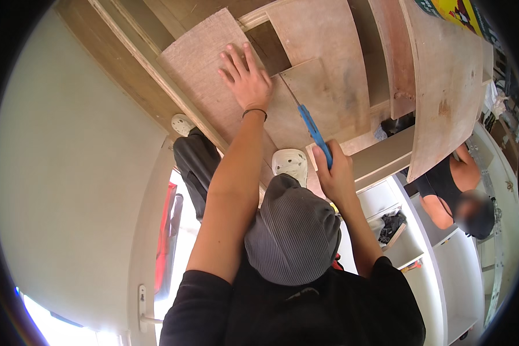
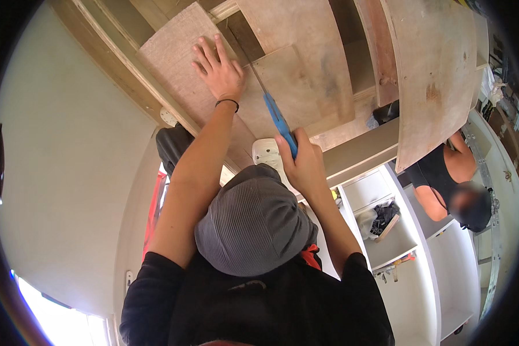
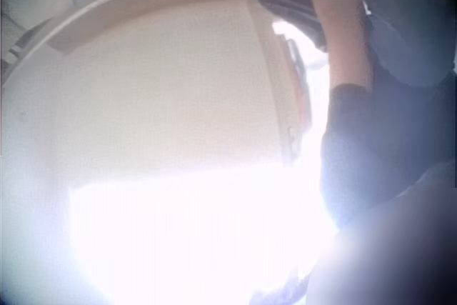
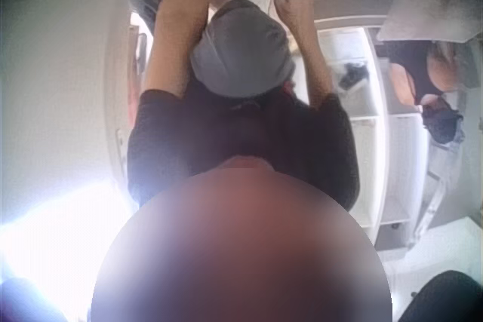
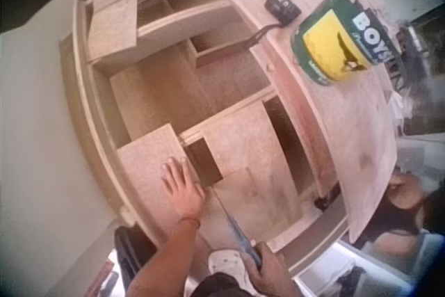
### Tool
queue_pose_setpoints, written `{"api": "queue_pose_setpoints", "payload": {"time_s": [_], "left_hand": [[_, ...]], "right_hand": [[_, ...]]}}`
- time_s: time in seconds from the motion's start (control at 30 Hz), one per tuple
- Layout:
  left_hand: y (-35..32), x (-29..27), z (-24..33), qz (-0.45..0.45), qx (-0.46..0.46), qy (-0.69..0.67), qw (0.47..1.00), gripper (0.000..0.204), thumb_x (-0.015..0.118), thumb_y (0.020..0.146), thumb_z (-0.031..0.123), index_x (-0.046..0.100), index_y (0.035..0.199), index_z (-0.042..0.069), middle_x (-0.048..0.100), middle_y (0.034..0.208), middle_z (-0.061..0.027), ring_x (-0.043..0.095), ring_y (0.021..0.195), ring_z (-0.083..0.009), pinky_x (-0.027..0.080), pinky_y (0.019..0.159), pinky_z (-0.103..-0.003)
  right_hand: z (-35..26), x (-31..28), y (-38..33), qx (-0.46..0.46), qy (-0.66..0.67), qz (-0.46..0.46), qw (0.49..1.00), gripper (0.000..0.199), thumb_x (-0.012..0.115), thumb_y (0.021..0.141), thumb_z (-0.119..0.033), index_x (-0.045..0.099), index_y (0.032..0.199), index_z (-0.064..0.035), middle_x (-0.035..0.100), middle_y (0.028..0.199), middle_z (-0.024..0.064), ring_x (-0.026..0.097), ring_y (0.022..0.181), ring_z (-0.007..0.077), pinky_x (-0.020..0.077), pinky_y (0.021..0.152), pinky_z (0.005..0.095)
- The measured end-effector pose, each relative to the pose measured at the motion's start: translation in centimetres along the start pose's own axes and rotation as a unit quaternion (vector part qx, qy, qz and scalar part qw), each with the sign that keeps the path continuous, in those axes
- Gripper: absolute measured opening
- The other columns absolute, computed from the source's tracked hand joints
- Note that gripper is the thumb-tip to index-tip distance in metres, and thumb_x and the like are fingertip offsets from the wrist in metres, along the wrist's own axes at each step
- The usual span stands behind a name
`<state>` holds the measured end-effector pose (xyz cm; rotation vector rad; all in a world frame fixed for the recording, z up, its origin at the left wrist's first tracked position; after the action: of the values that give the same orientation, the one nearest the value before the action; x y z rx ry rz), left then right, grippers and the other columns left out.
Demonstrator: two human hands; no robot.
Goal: The person measures a wooden frame with a tape measure, then uses a utility knife to score and cut a piece of plywood. They place the cut piece into a compartment of the wooden structure and use a hand saw to trim the edges for a precise fit.
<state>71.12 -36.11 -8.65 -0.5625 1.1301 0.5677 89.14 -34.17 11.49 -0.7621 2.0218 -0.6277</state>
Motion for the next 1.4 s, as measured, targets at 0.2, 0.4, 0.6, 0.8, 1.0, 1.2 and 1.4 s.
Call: {"api": "queue_pose_setpoints", "payload": {"time_s": [0.2, 0.4, 0.6, 0.8, 1.0, 1.2, 1.4], "left_hand": [[0.2, 0.0, -0.1, 0.015, 0.0, 0.009, 1.0, 0.075, 0.054, 0.084, 0.017, 0.03, 0.156, 0.017, 0.019, 0.163, -0.0179, 0.017, 0.15, -0.0412, 0.018, 0.117, -0.061], [-0.9, 0.0, -1.6, 0.053, 0.005, -0.127, 0.991, 0.07, 0.054, 0.084, 0.009, 0.038, 0.152, 0.02, 0.022, 0.164, -0.0139, 0.017, 0.15, -0.0414, 0.015, 0.118, -0.062], [-2.5, 0.4, -0.8, 0.065, -0.004, -0.08, 0.995, 0.069, 0.055, 0.083, 0.003, 0.044, 0.148, 0.02, 0.024, 0.163, -0.0143, 0.017, 0.15, -0.0413, 0.013, 0.119, -0.061], [-1.2, -0.4, -0.4, 0.054, -0.008, -0.096, 0.994, 0.068, 0.054, 0.085, 0.009, 0.04, 0.15, 0.017, 0.022, 0.161, -0.0208, 0.017, 0.149, -0.0419, 0.014, 0.119, -0.059], [0.8, 0.1, 0.2, 0.077, -0.04, -0.049, 0.995, 0.065, 0.048, 0.089, 0.019, 0.035, 0.153, 0.011, 0.019, 0.162, -0.0224, 0.016, 0.15, -0.0415, 0.014, 0.12, -0.057], [1.0, 0.2, 0.3, 0.061, -0.048, -0.005, 0.997, 0.07, 0.047, 0.087, 0.019, 0.032, 0.155, 0.012, 0.018, 0.162, -0.022, 0.015, 0.15, -0.0411, 0.015, 0.119, -0.058], [0.8, 0.3, 0.5, 0.046, -0.051, -0.009, 0.998, 0.067, 0.046, 0.089, 0.02, 0.032, 0.154, 0.011, 0.02, 0.162, -0.0225, 0.015, 0.15, -0.0418, 0.015, 0.118, -0.059]], "right_hand": [[0.5, -1.7, -1.2, -0.006, 0.01, 0.003, 1.0, 0.039, 0.06, 0.099, -0.036, 0.055, 0.088, 0.0007, 0.05, 0.055, 0.0151, 0.056, 0.049, 0.0305, 0.0417, 0.051, 0.0391], [1.8, -1.2, -1.3, 0.01, 0.025, 0.006, 1.0, 0.04, 0.059, 0.1, -0.037, 0.056, 0.087, 0.0009, 0.05, 0.055, 0.0134, 0.052, 0.048, 0.0261, 0.04, 0.051, 0.0379], [2.3, -0.9, -1.7, 0.001, 0.032, 0.012, 0.999, 0.041, 0.059, 0.099, -0.038, 0.056, 0.088, 0.0011, 0.051, 0.056, 0.0134, 0.053, 0.049, 0.0273, 0.0407, 0.051, 0.0387], [1.4, -0.8, -2.1, -0.022, 0.017, 0.015, 0.999, 0.04, 0.059, 0.099, -0.038, 0.055, 0.087, 0.0004, 0.053, 0.057, 0.0159, 0.058, 0.051, 0.0336, 0.0424, 0.052, 0.0415], [1.4, -0.5, -2.4, -0.015, 0.004, 0.012, 1.0, 0.04, 0.06, 0.099, -0.037, 0.055, 0.087, 0.0003, 0.055, 0.058, 0.0176, 0.06, 0.053, 0.0352, 0.043, 0.051, 0.0425], [-0.5, -3.3, -4.7, 0.037, 0.003, -0.01, 0.999, 0.039, 0.061, 0.098, -0.036, 0.055, 0.089, 0.0012, 0.058, 0.059, 0.018, 0.062, 0.054, 0.0352, 0.0449, 0.052, 0.0419], [-0.9, -3.8, -4.0, 0.041, -0.014, -0.045, 0.998, 0.039, 0.062, 0.098, -0.035, 0.053, 0.087, 0.0011, 0.058, 0.059, 0.0173, 0.063, 0.054, 0.0354, 0.0457, 0.052, 0.0414]]}}
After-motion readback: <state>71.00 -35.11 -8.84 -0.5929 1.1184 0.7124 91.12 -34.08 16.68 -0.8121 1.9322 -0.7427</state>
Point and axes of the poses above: each hand's wrist, its own y-axis towards the middle knuckle, its own x-axis out of the palm, z = x × y, the point moved 4 cm from there along y, towards the middle knuckle
